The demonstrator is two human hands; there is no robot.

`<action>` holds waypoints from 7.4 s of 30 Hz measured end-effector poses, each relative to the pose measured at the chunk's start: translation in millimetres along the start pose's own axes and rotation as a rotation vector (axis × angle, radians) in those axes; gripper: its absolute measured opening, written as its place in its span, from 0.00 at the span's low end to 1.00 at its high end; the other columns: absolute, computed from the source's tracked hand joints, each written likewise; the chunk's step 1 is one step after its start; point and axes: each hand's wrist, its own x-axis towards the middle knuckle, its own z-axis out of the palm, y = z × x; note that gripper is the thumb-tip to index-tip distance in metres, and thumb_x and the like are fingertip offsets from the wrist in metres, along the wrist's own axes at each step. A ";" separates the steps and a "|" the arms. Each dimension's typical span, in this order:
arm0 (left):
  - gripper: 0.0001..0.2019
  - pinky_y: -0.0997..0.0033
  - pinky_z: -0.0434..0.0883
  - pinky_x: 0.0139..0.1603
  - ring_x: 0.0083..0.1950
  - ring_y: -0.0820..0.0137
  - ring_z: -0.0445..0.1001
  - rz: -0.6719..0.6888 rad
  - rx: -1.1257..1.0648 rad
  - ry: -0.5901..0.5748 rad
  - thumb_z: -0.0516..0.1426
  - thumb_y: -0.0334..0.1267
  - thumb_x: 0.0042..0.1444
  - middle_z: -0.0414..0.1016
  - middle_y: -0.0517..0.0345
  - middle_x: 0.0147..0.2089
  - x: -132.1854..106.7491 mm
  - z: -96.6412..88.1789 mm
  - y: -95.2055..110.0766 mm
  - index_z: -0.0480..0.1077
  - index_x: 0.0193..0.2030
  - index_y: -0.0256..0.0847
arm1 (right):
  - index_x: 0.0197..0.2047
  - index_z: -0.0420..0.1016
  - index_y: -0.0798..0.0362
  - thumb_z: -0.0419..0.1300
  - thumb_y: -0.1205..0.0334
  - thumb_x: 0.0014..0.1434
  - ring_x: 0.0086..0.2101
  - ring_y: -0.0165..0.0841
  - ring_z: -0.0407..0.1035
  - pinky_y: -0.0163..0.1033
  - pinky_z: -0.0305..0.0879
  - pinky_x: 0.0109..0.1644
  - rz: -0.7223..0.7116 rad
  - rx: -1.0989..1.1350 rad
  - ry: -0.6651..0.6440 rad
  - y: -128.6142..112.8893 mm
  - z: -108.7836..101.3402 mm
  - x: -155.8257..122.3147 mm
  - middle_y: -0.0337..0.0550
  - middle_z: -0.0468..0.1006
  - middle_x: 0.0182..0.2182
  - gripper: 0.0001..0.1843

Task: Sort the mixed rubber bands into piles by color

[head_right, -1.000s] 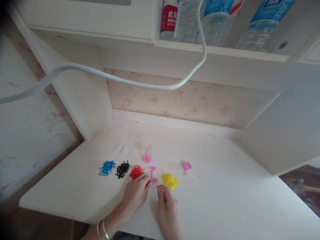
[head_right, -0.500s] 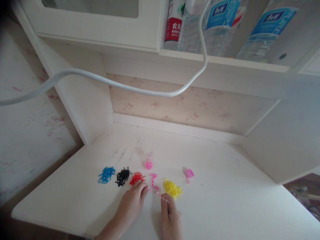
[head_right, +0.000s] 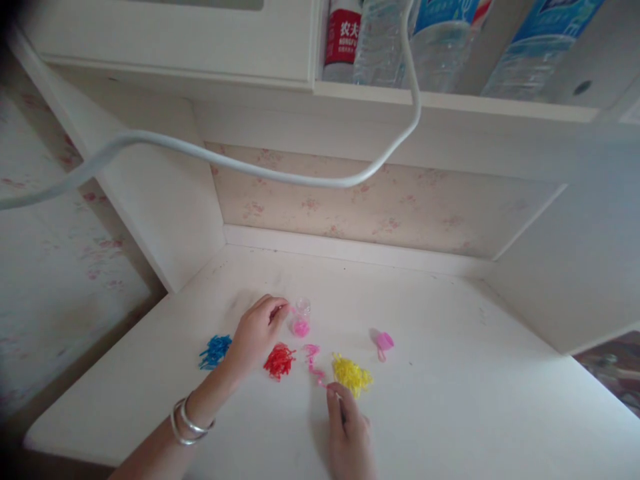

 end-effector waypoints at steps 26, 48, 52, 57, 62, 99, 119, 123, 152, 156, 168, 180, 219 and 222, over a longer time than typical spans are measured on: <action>0.16 0.76 0.60 0.30 0.27 0.74 0.65 -0.197 -0.267 -0.318 0.48 0.46 0.62 0.69 0.62 0.26 -75.3 6.7 5.0 0.71 0.32 0.40 | 0.41 0.74 0.54 0.50 0.44 0.61 0.24 0.30 0.62 0.32 0.57 0.29 -0.043 0.054 -0.047 -13.9 -6.5 -4.3 0.38 0.71 0.22 0.23; 0.20 0.76 0.57 0.27 0.27 0.74 0.58 -0.478 -0.436 -0.251 0.49 0.51 0.60 0.61 0.63 0.24 -136.9 2.6 -31.6 0.73 0.39 0.38 | 0.37 0.78 0.53 0.51 0.51 0.59 0.18 0.26 0.59 0.31 0.48 0.24 -0.237 -0.210 0.088 -140.6 0.9 99.2 0.34 0.68 0.16 0.18; 0.19 0.77 0.57 0.27 0.26 0.74 0.58 -0.470 -0.438 -0.248 0.49 0.50 0.60 0.61 0.63 0.24 -136.0 2.5 -31.8 0.73 0.38 0.38 | 0.38 0.78 0.49 0.50 0.54 0.60 0.20 0.27 0.62 0.31 0.49 0.27 -0.285 -0.293 0.104 -137.7 8.0 102.3 0.34 0.69 0.17 0.16; 0.18 0.76 0.57 0.27 0.27 0.75 0.58 -0.465 -0.436 -0.244 0.49 0.50 0.60 0.59 0.64 0.24 -135.9 1.6 -29.8 0.72 0.36 0.38 | 0.40 0.78 0.48 0.50 0.53 0.60 0.21 0.27 0.63 0.31 0.50 0.27 -0.304 -0.283 0.123 -133.7 11.3 99.6 0.35 0.72 0.19 0.16; 0.18 0.76 0.57 0.27 0.26 0.74 0.58 -0.456 -0.420 -0.246 0.49 0.49 0.60 0.59 0.63 0.23 -136.1 2.2 -30.0 0.72 0.36 0.38 | 0.40 0.78 0.53 0.48 0.49 0.61 0.19 0.27 0.61 0.31 0.50 0.25 -0.263 -0.205 0.154 -124.2 6.7 93.2 0.36 0.70 0.18 0.21; 0.12 0.72 0.66 0.34 0.41 0.66 0.76 -0.116 0.375 -0.336 0.46 0.36 0.63 0.77 0.53 0.42 -88.8 71.7 10.9 0.70 0.43 0.43 | 0.42 0.74 0.52 0.42 0.47 0.66 0.34 0.37 0.74 0.36 0.63 0.36 -0.104 -0.221 0.101 -14.5 2.3 12.2 0.48 0.80 0.37 0.24; 0.14 0.73 0.67 0.32 0.44 0.68 0.74 -0.094 0.517 -0.357 0.43 0.35 0.64 0.74 0.58 0.47 -83.1 78.1 10.9 0.67 0.48 0.46 | 0.41 0.72 0.51 0.45 0.48 0.66 0.35 0.35 0.74 0.36 0.63 0.36 -0.088 -0.064 0.123 -14.2 0.2 15.3 0.46 0.80 0.37 0.20; 0.15 0.72 0.66 0.30 0.41 0.68 0.75 -0.088 0.539 -0.383 0.42 0.34 0.64 0.74 0.56 0.45 -82.8 77.5 8.8 0.68 0.46 0.46 | 0.41 0.72 0.51 0.45 0.48 0.65 0.35 0.35 0.74 0.36 0.64 0.37 -0.098 -0.061 0.123 -14.0 0.0 15.3 0.46 0.80 0.37 0.20; 0.10 0.72 0.67 0.41 0.33 0.75 0.67 0.041 0.095 0.105 0.51 0.41 0.62 0.66 0.58 0.37 3.1 10.4 3.5 0.71 0.40 0.41 | 0.40 0.73 0.51 0.44 0.46 0.64 0.30 0.35 0.73 0.35 0.61 0.32 -0.075 -0.086 0.116 -14.0 -0.3 17.3 0.44 0.79 0.32 0.21; 0.09 0.73 0.67 0.40 0.35 0.74 0.68 0.066 0.078 0.081 0.52 0.40 0.61 0.67 0.58 0.38 26.8 11.6 -0.3 0.72 0.39 0.42 | 0.40 0.73 0.51 0.45 0.46 0.64 0.30 0.35 0.73 0.36 0.61 0.33 -0.063 -0.081 0.120 -13.1 0.2 17.9 0.44 0.79 0.32 0.22; 0.12 0.73 0.68 0.40 0.33 0.75 0.68 -0.024 0.002 -0.031 0.52 0.42 0.60 0.68 0.58 0.38 25.1 30.5 -9.4 0.74 0.40 0.41 | 0.40 0.72 0.51 0.45 0.45 0.64 0.32 0.36 0.73 0.37 0.61 0.34 -0.047 -0.070 0.100 -13.4 0.4 18.0 0.45 0.79 0.34 0.22; 0.12 0.74 0.68 0.40 0.36 0.75 0.69 -0.060 -0.120 0.024 0.50 0.42 0.62 0.70 0.58 0.38 1.7 17.7 0.7 0.72 0.40 0.40 | 0.41 0.72 0.51 0.45 0.45 0.64 0.33 0.36 0.73 0.37 0.62 0.36 -0.048 -0.069 0.107 -12.4 1.0 19.4 0.46 0.79 0.35 0.22; 0.19 0.76 0.64 0.27 0.27 0.73 0.68 -0.270 -0.279 -0.176 0.46 0.50 0.62 0.69 0.58 0.28 -142.4 27.8 -25.1 0.73 0.34 0.44 | 0.41 0.77 0.46 0.45 0.50 0.65 0.27 0.33 0.73 0.33 0.58 0.30 -0.406 -0.455 0.104 -130.6 7.2 107.6 0.41 0.80 0.27 0.21; 0.18 0.77 0.65 0.27 0.27 0.73 0.68 -0.263 -0.280 -0.158 0.46 0.50 0.62 0.70 0.58 0.28 -144.4 32.1 -28.1 0.72 0.33 0.44 | 0.41 0.77 0.47 0.45 0.49 0.65 0.26 0.32 0.72 0.32 0.58 0.30 -0.386 -0.408 0.138 -127.0 1.8 101.5 0.40 0.80 0.26 0.21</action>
